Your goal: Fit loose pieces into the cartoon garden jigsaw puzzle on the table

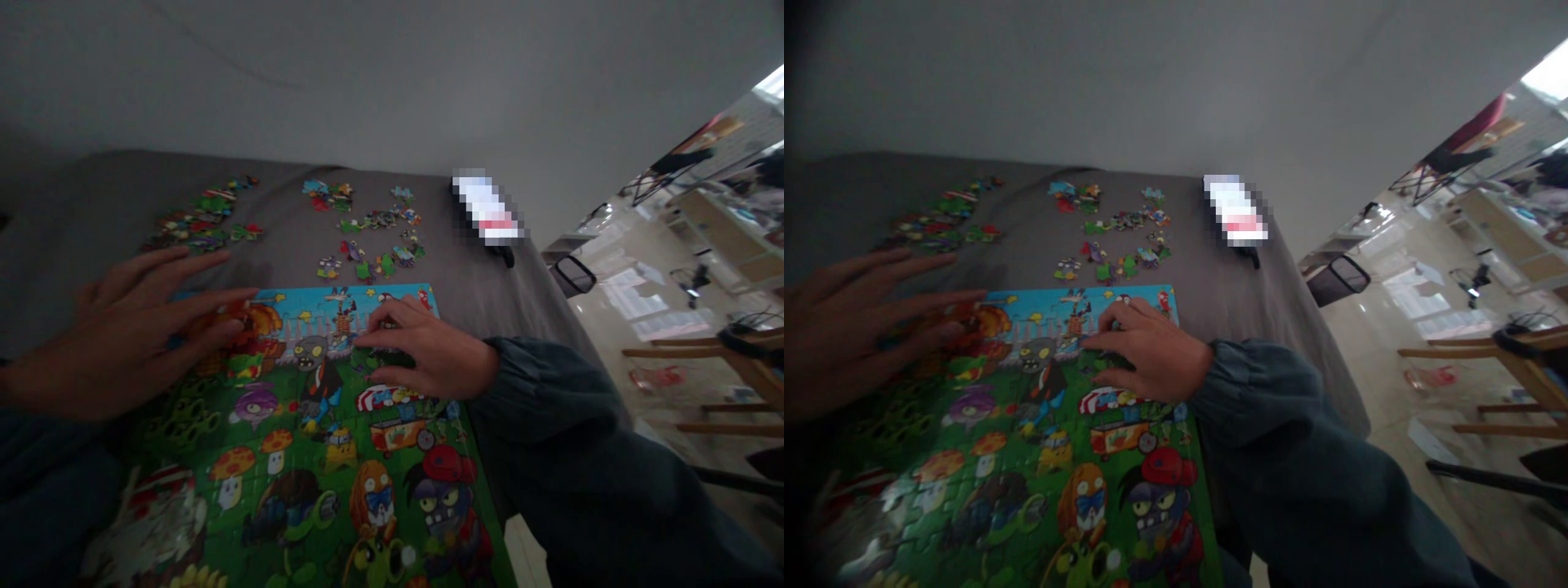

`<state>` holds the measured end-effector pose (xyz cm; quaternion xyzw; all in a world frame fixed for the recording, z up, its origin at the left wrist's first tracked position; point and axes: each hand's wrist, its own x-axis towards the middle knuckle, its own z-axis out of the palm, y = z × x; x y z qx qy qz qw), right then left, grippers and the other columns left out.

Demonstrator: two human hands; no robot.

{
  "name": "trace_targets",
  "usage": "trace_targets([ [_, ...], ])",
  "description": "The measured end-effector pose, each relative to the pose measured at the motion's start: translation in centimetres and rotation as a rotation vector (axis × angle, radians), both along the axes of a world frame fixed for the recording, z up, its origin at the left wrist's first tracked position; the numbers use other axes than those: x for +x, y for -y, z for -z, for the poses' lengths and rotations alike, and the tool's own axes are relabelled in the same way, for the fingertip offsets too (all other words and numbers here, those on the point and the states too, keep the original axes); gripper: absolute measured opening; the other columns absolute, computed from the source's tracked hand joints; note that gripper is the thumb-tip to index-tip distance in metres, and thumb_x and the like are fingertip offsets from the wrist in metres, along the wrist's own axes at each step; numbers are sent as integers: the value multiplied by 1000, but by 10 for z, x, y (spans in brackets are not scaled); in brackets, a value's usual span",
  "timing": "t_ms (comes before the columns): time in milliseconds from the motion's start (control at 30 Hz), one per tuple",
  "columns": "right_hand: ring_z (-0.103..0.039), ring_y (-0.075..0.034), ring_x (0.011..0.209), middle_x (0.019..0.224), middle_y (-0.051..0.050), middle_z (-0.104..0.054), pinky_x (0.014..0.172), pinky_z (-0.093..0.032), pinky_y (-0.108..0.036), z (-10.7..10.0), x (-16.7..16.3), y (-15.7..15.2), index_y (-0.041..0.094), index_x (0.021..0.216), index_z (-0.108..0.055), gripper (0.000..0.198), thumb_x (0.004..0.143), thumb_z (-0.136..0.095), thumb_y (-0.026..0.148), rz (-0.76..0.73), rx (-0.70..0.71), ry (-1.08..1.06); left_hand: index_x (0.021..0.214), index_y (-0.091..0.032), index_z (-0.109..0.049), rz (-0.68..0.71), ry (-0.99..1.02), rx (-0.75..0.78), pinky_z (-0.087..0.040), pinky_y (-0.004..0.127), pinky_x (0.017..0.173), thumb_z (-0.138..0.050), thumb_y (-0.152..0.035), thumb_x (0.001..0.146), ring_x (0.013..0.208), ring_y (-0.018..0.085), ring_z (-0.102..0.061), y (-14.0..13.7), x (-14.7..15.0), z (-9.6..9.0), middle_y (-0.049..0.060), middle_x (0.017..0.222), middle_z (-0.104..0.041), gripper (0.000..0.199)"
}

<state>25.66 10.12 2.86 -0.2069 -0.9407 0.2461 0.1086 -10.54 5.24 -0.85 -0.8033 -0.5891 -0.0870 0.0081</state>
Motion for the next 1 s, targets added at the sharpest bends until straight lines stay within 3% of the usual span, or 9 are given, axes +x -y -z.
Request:
trace_targets([
  [267, -49, -25, 115, 125, -13, -57, 102, -37, -41, -3, -3, 1, 16, 114, -66, 27, 90, -72, 25, 69, -56, 66, 137, -35, -59, 52, 11, 22, -16, 59, 121, -34, -47, 102, 153, 35, -20, 1, 5, -5, 3, 162, -34, 45],
  [633, -56, -19, 101, 102, -5, -68, 96, -38, -36, -3, -6, -1, 17, 100, -61, 18, 87, -72, 14, 10, -146, -35, 136, -34, -61, 33, -3, 1, -20, 61, 119, -31, -50, 103, 152, 36, -22, 1, 9, -10, 4, 161, -35, 48],
  [733, -58, -16, 89, 95, -4, -67, 84, -45, -31, -3, -5, -1, 17, 97, -62, 6, 92, -64, 14, 24, -242, -143, 137, -36, -60, 36, 12, 4, -20, 61, 119, -31, -51, 102, 152, 36, -22, 1, 9, -11, 4, 161, -36, 48],
  [833, -60, -12, 79, 91, -3, -65, 70, -48, -25, -2, -5, 0, 16, 101, -63, 8, 93, -61, 17, 69, -365, -228, 138, -36, -59, 40, 28, -14, -19, 60, 120, -30, -52, 102, 152, 36, -21, 2, 11, -14, 3, 162, -34, 49],
  [1000, -64, -12, 79, 90, -3, -69, 70, -51, -24, -3, -4, 0, 16, 108, -67, 18, 91, -65, 21, 140, -463, -215, 138, -35, -59, 56, 39, -2, -19, 59, 120, -28, -54, 101, 152, 35, -22, 2, 12, -16, 2, 163, -33, 51],
])
